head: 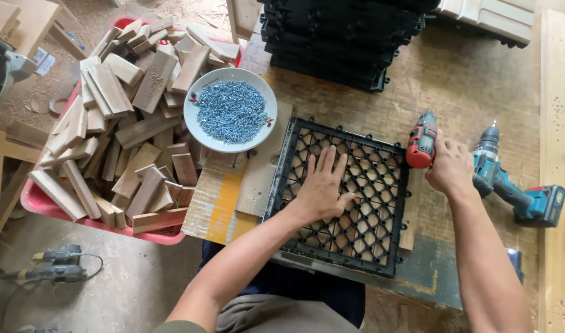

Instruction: The person is assembling modular wooden floor tiles by arranging wood blocks and screwing a plastic grid backing onto them using a power drill.

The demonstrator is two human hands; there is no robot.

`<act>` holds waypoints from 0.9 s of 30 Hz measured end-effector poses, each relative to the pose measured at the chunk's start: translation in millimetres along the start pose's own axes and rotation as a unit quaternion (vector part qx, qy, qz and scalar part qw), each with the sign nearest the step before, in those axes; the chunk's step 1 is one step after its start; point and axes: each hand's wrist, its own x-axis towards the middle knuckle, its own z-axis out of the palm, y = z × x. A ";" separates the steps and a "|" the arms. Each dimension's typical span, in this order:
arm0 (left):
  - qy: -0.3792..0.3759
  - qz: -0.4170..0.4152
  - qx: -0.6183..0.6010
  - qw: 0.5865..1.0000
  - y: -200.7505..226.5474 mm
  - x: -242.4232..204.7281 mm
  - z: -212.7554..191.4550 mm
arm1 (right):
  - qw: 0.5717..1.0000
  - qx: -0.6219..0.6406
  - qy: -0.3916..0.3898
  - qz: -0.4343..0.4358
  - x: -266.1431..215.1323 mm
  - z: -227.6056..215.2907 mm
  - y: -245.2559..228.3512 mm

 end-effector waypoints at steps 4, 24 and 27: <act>0.039 0.017 -0.074 0.996 -33.2 0.3 -10.7 | 0.991 0.026 0.120 -0.047 -27.9 -37.0 -62.1; 0.189 -0.305 -0.055 0.932 -158.8 120.3 -23.4 | 0.962 0.241 0.039 -0.120 -69.9 -33.2 -217.0; 0.165 -0.265 -0.013 0.950 -196.4 140.9 -11.2 | 0.962 0.241 0.039 -0.125 -69.8 -34.7 -215.4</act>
